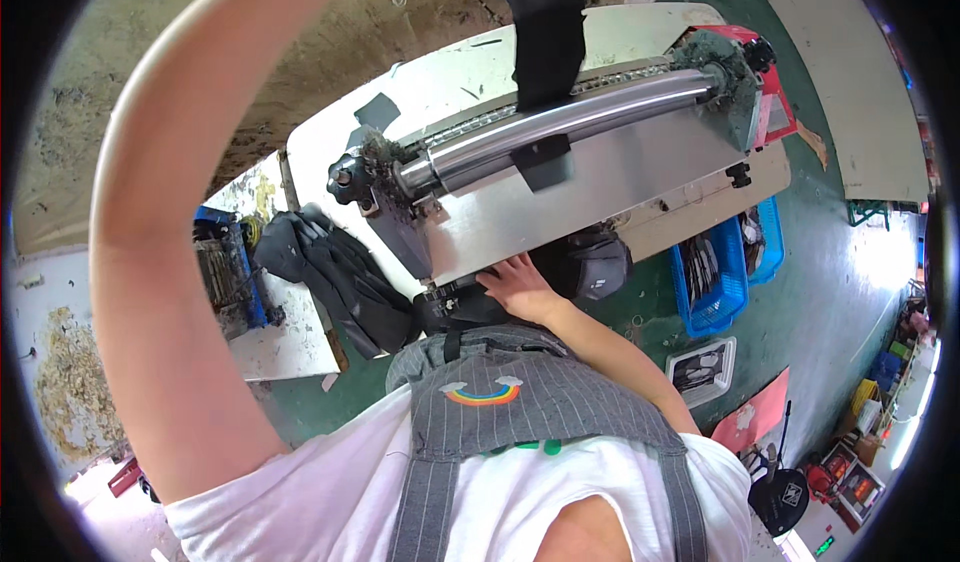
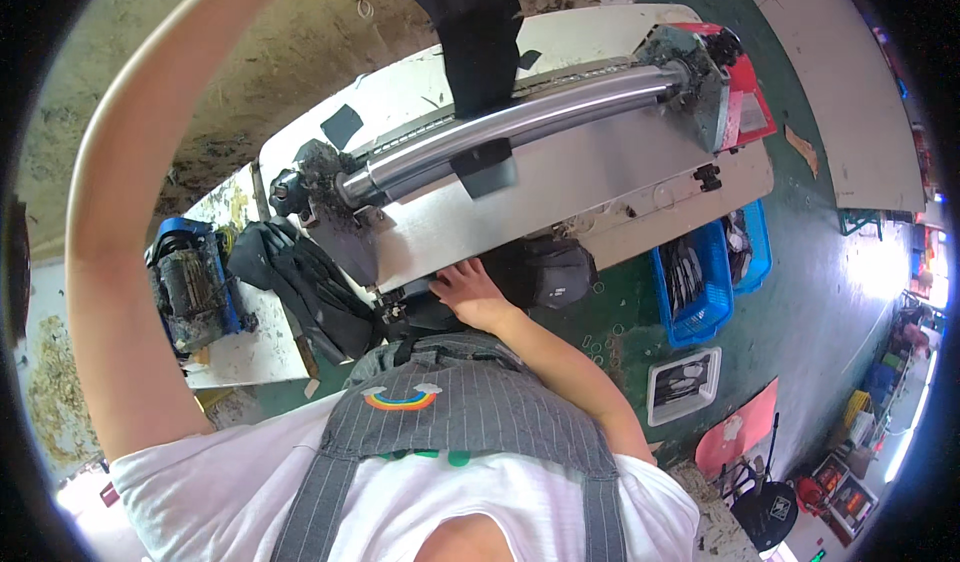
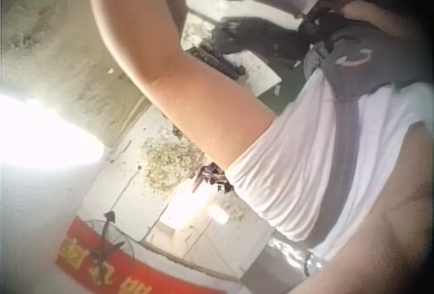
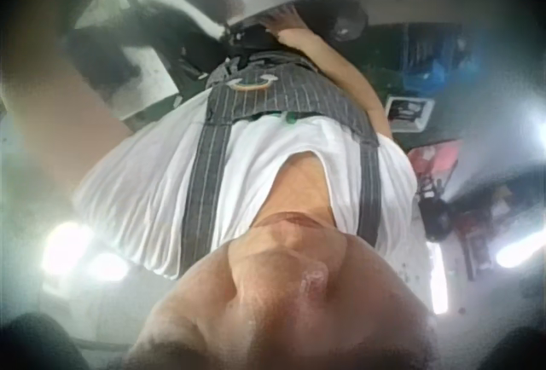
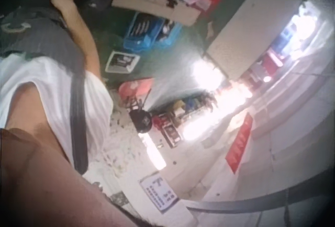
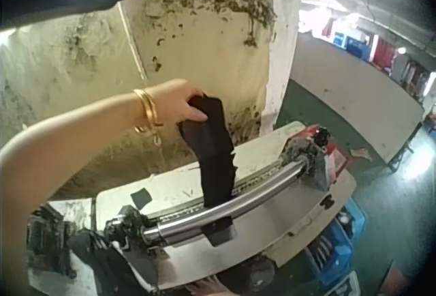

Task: The person feeds fabric pieces through a roller machine by hand, collects them as they pass through, and stacks the finished pieces on the workbench.

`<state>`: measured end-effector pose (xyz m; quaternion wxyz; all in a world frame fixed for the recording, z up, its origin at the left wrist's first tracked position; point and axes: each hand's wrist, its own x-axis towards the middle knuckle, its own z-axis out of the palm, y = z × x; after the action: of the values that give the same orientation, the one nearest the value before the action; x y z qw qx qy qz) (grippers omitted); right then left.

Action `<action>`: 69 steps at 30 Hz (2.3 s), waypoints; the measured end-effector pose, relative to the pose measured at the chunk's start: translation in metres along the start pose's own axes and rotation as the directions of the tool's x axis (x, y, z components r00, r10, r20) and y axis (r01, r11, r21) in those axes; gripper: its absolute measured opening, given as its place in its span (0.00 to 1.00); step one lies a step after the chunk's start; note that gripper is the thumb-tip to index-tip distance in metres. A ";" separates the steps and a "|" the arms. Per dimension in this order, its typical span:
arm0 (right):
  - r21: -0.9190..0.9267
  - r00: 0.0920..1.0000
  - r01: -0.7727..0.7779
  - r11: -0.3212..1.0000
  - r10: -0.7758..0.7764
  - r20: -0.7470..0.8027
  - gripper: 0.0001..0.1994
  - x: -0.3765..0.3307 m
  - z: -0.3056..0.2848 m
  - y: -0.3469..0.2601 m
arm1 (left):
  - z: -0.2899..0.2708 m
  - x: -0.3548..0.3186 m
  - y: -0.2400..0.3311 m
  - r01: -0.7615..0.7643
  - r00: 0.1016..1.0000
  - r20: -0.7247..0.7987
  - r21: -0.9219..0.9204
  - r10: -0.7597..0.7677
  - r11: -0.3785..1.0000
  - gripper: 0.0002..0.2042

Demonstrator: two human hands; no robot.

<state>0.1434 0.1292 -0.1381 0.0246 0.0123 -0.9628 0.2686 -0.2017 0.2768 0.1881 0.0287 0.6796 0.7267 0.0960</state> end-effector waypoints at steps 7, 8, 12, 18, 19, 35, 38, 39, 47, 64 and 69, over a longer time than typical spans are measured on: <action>0.426 0.877 -0.179 0.887 0.340 -0.339 0.11 -0.044 -0.121 -0.027 | -0.038 0.019 -0.031 0.233 0.861 -0.445 -0.086 -0.247 0.969 0.14; 0.547 0.791 -0.334 0.768 0.544 -0.282 0.10 -0.055 -0.144 -0.025 | -0.033 -0.001 -0.053 -0.145 0.922 -0.330 0.189 0.202 0.971 0.14; 0.830 0.620 -0.367 0.420 0.775 -0.118 0.12 -0.060 -0.162 0.009 | 0.072 -0.010 -0.074 0.110 0.980 0.183 -0.193 -0.075 0.975 0.17; 0.365 0.501 -0.390 0.845 0.528 -0.686 0.11 0.025 -0.185 0.033 | 0.201 -0.032 0.011 0.161 0.765 0.633 -0.366 0.119 0.917 0.29; 0.382 0.517 -0.388 0.839 0.541 -0.663 0.11 0.016 -0.175 0.029 | 0.206 -0.034 0.009 0.193 0.792 0.609 -0.315 0.042 0.929 0.31; -0.054 0.988 0.119 0.991 -0.123 -0.091 0.17 -0.022 0.003 0.009 | 0.101 -0.017 -0.087 -0.209 0.968 0.090 -0.234 0.235 0.949 0.04; -0.054 0.990 0.118 0.992 -0.122 -0.077 0.19 -0.028 0.004 0.007 | 0.064 -0.009 -0.096 0.066 0.973 0.227 -0.146 -0.031 0.987 0.05; -0.064 0.997 0.060 0.996 -0.063 -0.040 0.19 -0.033 0.000 0.007 | 0.047 -0.005 -0.067 0.204 0.964 0.210 -0.193 -0.163 0.960 0.07; -0.085 0.843 0.161 0.983 -0.181 -0.507 0.08 0.016 -0.202 -0.020 | 0.060 -0.035 -0.106 0.202 0.979 0.031 -0.126 -0.200 0.971 0.09; -0.213 0.564 -0.736 0.643 0.756 0.331 0.34 0.345 -0.122 0.242 | 0.014 -0.220 -0.122 0.268 0.814 -0.344 -0.492 -0.468 0.828 0.20; -0.371 0.543 -0.690 0.622 0.783 0.304 0.45 0.346 -0.107 0.273 | 0.031 -0.226 -0.152 0.289 0.906 -0.232 -0.272 -0.354 0.918 0.15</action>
<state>-0.2079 0.4148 -0.1690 -0.3070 -0.3381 -0.8783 0.1416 -0.3287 0.0464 0.1107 0.0211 0.5213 0.8100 0.2678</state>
